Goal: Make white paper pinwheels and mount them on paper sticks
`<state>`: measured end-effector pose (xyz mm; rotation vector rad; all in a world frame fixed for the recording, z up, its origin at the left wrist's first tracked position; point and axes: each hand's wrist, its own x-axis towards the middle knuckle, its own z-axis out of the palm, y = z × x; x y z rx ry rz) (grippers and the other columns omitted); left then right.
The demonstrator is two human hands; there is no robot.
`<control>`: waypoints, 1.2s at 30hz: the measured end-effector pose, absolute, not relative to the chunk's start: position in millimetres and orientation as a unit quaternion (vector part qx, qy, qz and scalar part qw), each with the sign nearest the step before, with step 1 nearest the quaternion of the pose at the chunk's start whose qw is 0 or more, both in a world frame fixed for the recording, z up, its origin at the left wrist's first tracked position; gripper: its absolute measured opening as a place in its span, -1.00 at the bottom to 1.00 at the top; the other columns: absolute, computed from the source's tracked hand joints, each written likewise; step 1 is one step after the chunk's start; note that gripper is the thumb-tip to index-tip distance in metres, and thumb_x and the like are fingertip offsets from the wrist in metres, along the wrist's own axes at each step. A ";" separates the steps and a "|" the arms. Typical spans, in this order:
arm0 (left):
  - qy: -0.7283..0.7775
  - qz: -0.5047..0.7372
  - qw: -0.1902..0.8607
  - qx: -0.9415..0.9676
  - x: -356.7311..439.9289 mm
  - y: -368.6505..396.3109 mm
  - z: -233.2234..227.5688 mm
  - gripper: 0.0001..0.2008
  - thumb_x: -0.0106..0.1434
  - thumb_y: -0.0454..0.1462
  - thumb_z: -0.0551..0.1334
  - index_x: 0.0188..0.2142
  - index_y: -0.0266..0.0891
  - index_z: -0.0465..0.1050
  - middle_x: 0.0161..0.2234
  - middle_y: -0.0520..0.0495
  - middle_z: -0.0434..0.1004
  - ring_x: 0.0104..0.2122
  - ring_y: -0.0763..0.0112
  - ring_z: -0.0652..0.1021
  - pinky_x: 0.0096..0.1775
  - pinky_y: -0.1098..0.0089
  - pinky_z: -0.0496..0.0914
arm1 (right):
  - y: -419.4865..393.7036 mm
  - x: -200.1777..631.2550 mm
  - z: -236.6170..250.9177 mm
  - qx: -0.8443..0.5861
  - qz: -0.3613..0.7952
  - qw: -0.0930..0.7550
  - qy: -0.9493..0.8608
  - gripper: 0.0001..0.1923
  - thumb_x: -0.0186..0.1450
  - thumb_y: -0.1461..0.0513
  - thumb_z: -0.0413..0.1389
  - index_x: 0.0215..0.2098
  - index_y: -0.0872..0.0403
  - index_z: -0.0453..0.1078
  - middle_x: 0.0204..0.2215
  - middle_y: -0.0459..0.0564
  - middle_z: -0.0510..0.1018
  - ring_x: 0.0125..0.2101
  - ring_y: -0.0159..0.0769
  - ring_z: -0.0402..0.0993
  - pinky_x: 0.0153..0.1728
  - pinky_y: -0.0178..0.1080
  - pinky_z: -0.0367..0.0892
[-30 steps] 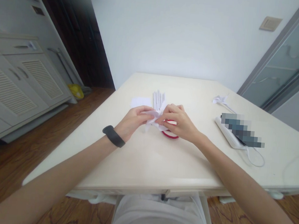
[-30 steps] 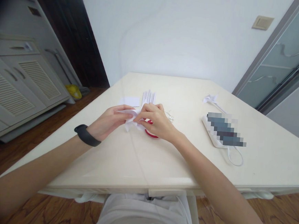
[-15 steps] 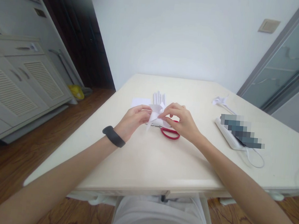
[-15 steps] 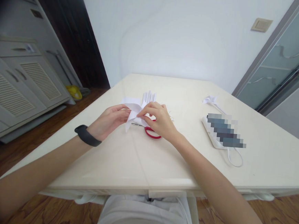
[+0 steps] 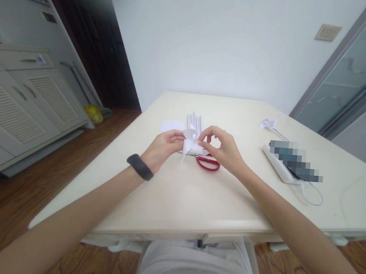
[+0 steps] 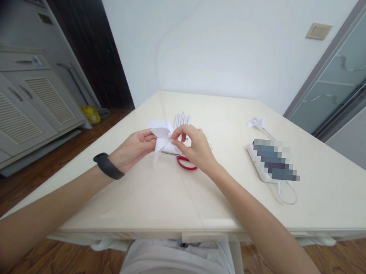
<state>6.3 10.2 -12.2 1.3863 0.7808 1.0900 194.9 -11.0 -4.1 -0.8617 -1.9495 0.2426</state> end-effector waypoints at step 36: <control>0.270 0.454 0.602 0.599 9.0 9.0 -16.7 -0.78 0.02 -0.39 0.29 -0.28 -0.25 0.42 -0.28 -0.04 0.50 -0.30 0.38 0.50 -0.21 0.37 0.31 | -8.1 192.1 -8.5 -0.314 0.152 0.483 -0.803 -0.92 0.19 0.35 0.08 -0.43 0.07 0.31 -0.45 -0.11 0.43 -0.41 -0.40 0.33 -0.30 -0.30 0.23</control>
